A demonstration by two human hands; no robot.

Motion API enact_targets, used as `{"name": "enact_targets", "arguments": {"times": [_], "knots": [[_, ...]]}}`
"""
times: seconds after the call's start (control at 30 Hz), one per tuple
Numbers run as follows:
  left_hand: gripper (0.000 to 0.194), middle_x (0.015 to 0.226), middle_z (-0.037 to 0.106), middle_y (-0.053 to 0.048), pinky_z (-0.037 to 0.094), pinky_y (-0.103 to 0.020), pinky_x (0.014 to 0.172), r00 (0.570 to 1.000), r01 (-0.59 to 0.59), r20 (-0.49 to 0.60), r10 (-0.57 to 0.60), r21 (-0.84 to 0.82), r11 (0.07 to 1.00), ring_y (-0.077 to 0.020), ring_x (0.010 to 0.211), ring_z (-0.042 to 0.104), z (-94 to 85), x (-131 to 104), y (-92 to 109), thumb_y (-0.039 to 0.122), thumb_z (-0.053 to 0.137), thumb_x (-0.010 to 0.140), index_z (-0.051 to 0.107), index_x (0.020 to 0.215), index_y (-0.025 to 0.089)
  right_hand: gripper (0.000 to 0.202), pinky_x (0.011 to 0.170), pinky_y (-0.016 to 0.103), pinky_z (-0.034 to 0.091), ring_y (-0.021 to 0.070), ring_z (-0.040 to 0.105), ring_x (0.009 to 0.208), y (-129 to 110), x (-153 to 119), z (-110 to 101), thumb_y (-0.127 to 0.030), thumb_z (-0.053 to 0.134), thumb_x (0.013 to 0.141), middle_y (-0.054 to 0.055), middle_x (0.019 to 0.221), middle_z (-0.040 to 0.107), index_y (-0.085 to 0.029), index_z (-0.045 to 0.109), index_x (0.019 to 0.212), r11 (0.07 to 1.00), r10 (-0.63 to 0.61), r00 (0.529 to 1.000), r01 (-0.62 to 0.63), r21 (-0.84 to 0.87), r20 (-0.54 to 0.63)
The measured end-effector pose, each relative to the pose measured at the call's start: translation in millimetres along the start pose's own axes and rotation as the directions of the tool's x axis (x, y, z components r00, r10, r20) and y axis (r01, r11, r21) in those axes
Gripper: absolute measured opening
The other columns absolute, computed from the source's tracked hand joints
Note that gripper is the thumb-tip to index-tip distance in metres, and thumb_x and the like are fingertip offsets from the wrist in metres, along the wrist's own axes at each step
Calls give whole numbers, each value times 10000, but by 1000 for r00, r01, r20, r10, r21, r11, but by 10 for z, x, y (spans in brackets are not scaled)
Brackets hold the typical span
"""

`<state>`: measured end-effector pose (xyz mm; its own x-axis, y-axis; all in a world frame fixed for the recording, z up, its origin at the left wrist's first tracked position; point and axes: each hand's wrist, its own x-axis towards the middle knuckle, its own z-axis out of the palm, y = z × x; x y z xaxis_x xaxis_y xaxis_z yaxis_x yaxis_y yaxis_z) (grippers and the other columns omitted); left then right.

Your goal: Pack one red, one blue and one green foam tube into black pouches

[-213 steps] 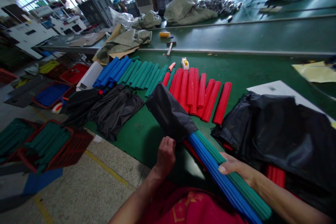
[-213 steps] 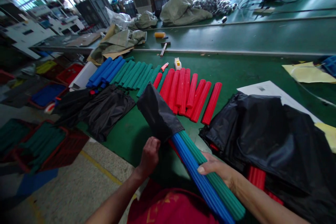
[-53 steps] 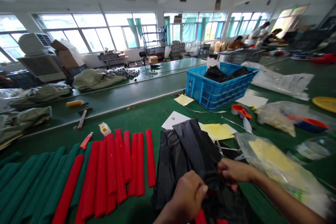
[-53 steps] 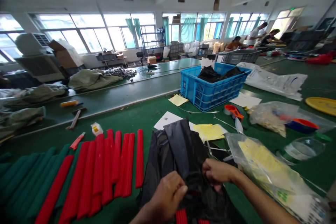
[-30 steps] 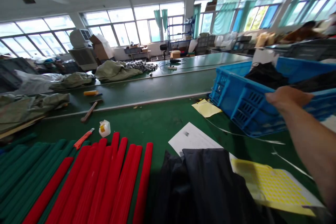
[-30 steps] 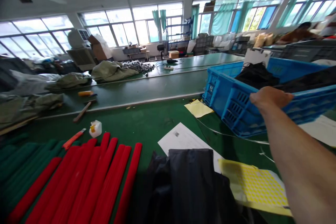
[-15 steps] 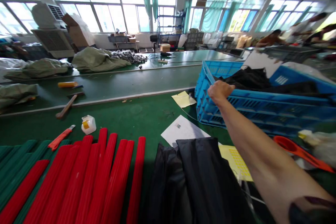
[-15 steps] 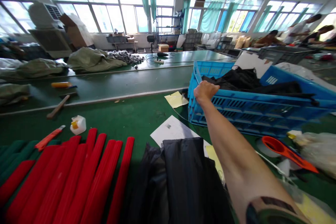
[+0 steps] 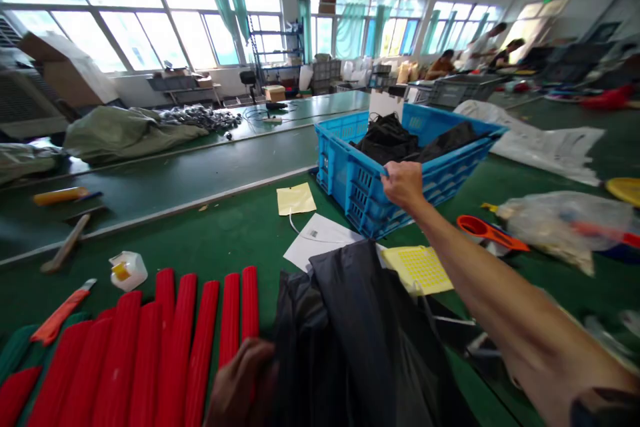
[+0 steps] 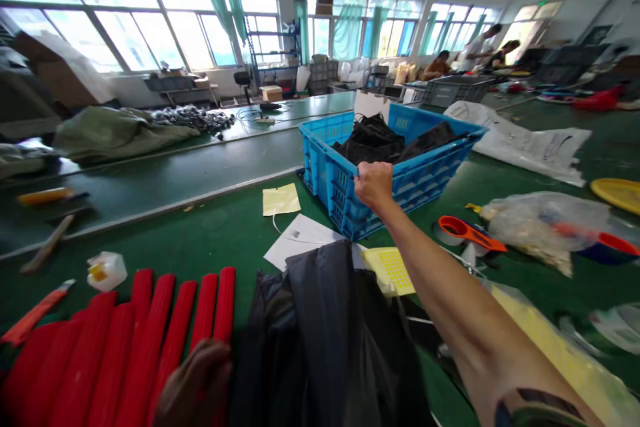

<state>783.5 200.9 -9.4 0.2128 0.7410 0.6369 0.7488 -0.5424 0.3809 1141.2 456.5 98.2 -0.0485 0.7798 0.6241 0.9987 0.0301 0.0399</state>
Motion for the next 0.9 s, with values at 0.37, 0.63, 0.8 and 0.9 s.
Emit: {"name": "enact_targets", "arguments": {"times": [0.37,0.63,0.8,0.9], "knots": [[671,1467,312,-107,242,-619,1015,743,-597,534,403,257,760,-332,1374,192,1408,3595,642,133,557,804,254,1399,201,158,701,356,259,272,524,784,-51,-24,115,-247,465,795,130,748,628,-142,581,777,999,2,986,-10,-45,-166],[98,960,597,-72,311,-428,882,842,-526,272,466,217,823,-238,1027,487,1645,3290,455,164,525,811,551,905,155,129,764,396,319,253,466,731,-302,-286,34,-212,479,807,93,670,542,-179,527,692,996,-84,946,67,-67,-312],[142,933,597,-69,313,-417,868,920,-389,111,375,172,905,-234,1056,480,1447,2593,-22,245,439,903,557,857,181,208,815,420,348,237,435,699,-939,-701,-50,-121,413,852,69,657,498,-189,540,702,958,-273,900,288,-5,-339],[221,1020,615,-99,331,-399,923,958,-284,58,280,89,955,-245,1163,459,1351,2120,-419,276,384,932,588,920,190,236,877,439,360,234,461,694,-1374,-959,5,-92,379,861,80,689,543,-155,596,793,907,-393,855,421,9,-339]]}}
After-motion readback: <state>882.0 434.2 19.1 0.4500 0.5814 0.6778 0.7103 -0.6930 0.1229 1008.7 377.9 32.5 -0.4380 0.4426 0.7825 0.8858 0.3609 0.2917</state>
